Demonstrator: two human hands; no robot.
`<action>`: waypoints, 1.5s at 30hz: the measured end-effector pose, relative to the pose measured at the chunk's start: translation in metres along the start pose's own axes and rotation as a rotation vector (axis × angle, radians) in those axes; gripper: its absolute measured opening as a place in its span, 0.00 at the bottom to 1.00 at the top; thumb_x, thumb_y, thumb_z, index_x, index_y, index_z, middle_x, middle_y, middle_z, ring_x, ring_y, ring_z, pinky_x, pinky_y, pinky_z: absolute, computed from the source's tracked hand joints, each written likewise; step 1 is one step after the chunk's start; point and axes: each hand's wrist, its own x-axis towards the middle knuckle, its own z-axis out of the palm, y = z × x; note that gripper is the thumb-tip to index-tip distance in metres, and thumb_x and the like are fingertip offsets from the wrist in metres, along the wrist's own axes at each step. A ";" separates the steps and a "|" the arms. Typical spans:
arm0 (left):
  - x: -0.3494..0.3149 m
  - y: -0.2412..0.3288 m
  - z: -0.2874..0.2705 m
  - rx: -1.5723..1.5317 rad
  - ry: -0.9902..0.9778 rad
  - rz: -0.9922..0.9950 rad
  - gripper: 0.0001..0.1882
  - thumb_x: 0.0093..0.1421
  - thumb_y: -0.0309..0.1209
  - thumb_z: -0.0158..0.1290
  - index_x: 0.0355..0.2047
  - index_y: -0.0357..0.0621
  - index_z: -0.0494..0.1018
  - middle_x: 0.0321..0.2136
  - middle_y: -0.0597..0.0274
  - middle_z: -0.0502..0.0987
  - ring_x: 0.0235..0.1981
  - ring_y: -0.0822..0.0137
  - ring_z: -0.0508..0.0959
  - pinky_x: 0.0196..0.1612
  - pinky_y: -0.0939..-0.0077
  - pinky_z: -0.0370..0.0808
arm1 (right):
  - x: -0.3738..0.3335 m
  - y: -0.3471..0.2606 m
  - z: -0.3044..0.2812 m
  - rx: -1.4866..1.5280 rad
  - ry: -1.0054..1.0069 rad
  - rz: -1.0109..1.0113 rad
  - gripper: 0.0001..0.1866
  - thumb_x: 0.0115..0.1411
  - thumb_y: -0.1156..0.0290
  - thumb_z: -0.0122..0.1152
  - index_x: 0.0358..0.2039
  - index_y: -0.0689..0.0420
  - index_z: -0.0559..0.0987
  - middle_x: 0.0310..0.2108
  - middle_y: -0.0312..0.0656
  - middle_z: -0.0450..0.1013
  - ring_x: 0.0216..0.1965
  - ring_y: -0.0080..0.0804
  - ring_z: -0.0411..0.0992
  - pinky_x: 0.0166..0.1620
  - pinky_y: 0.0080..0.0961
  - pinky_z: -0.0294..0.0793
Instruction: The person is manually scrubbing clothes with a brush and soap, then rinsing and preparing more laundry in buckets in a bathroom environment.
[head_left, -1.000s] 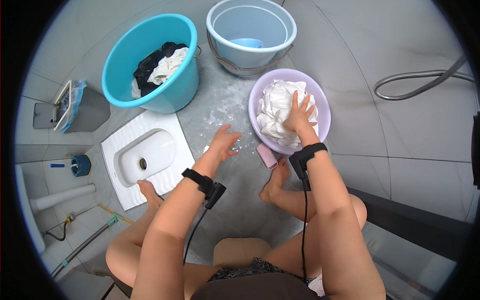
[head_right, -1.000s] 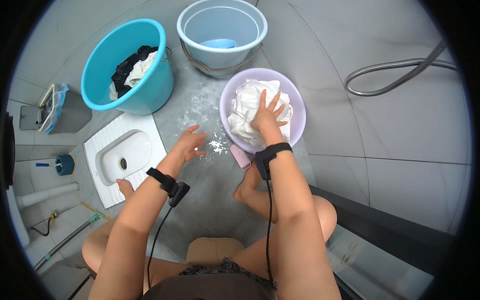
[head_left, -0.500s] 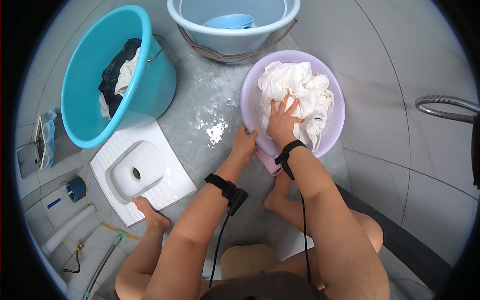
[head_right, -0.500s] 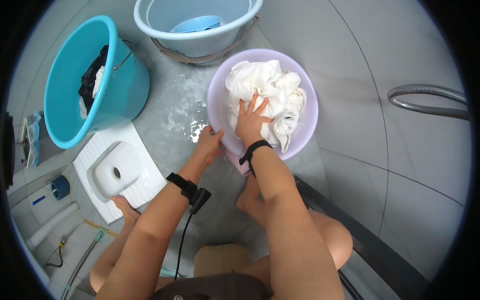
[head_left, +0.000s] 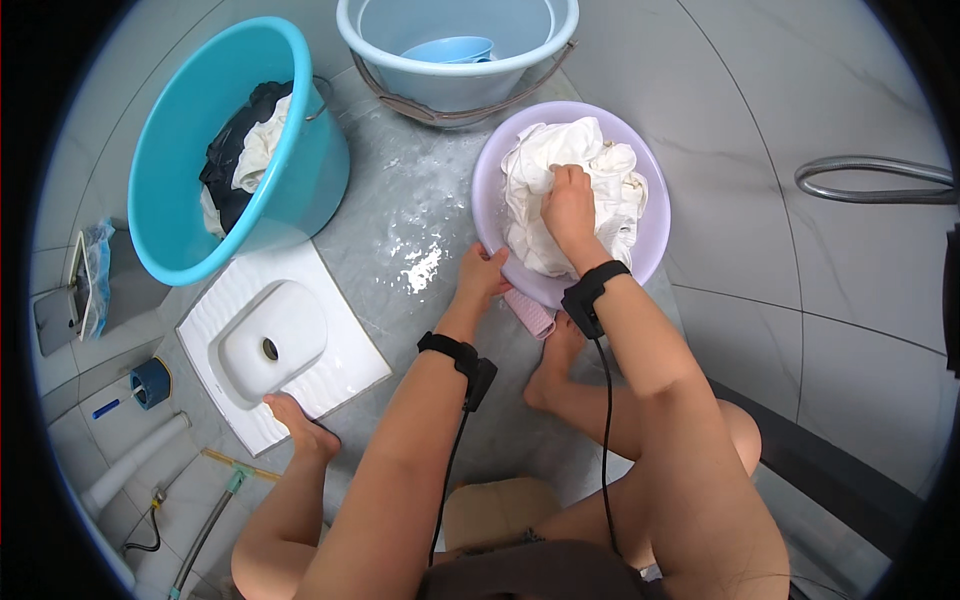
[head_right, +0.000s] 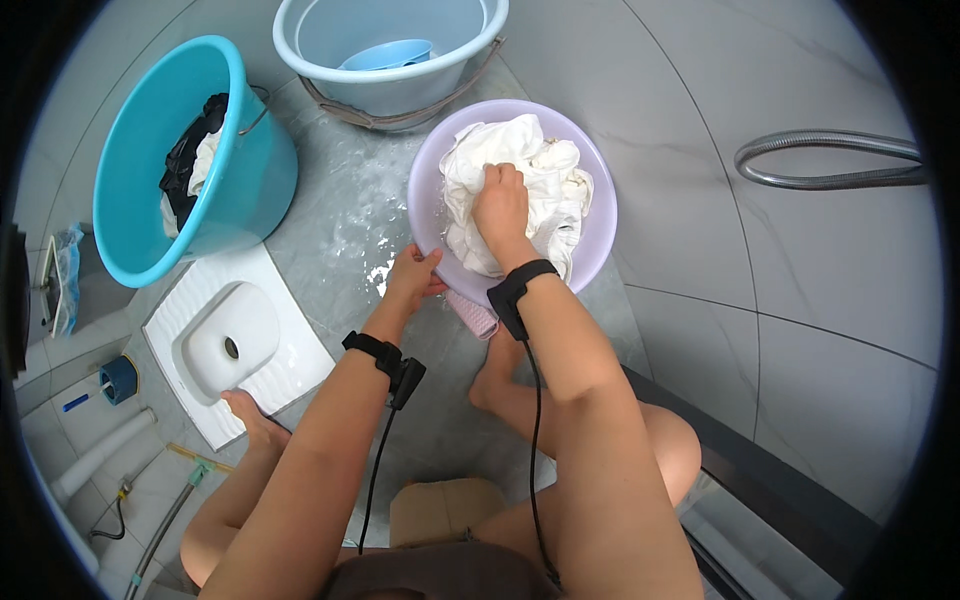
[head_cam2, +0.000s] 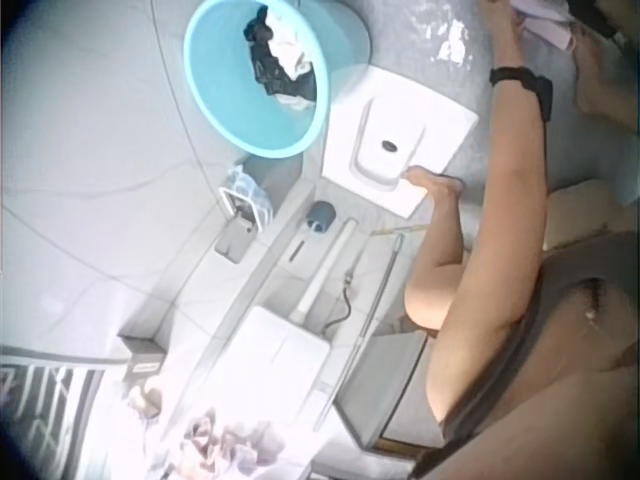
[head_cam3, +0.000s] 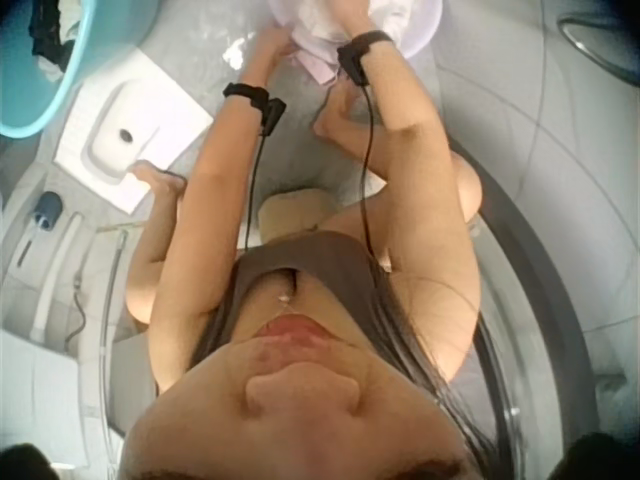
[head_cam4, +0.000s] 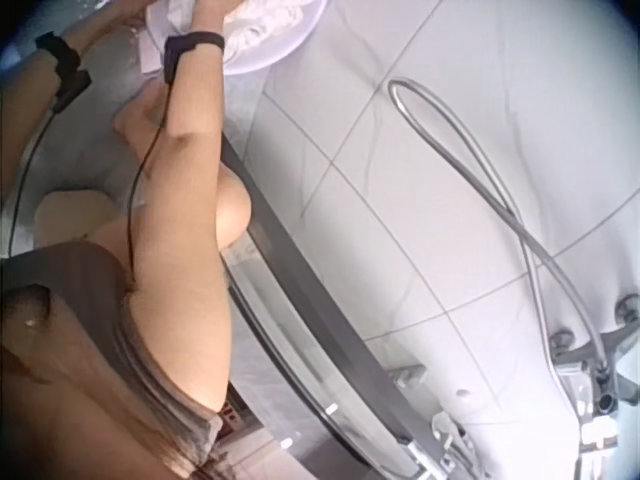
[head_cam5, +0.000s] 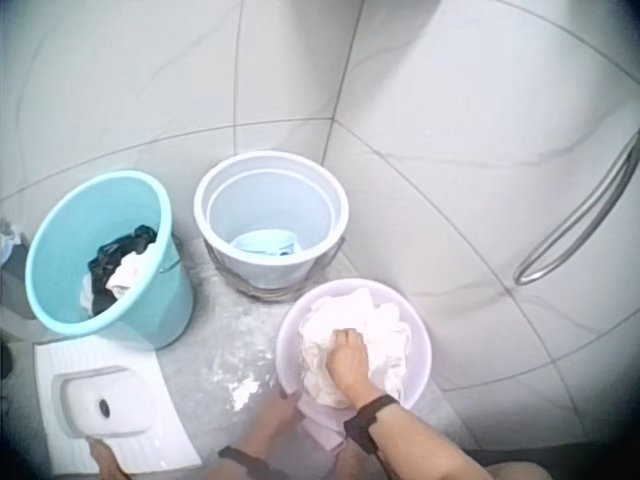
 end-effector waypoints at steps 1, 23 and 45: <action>0.001 0.000 0.004 0.000 -0.008 -0.002 0.17 0.57 0.33 0.49 0.43 0.39 0.61 0.34 0.56 0.70 0.27 0.63 0.76 0.29 0.70 0.78 | 0.003 0.013 0.012 -0.007 0.001 0.003 0.12 0.48 0.76 0.53 0.35 0.60 0.73 0.39 0.48 0.68 0.43 0.43 0.64 0.42 0.35 0.66; 0.033 -0.036 0.004 0.464 0.255 0.433 0.20 0.54 0.30 0.50 0.45 0.35 0.61 0.34 0.52 0.72 0.29 0.61 0.76 0.27 0.72 0.77 | 0.021 -0.016 -0.047 -0.351 -0.339 -0.236 0.36 0.47 0.64 0.58 0.57 0.48 0.56 0.56 0.48 0.53 0.57 0.47 0.52 0.52 0.53 0.56; 0.025 -0.024 0.000 0.225 0.153 0.263 0.20 0.53 0.29 0.51 0.44 0.33 0.59 0.36 0.42 0.72 0.33 0.50 0.76 0.33 0.62 0.74 | 0.059 0.015 -0.013 -0.313 -0.545 -0.024 0.31 0.49 0.57 0.55 0.54 0.51 0.63 0.59 0.45 0.50 0.58 0.52 0.49 0.56 0.54 0.48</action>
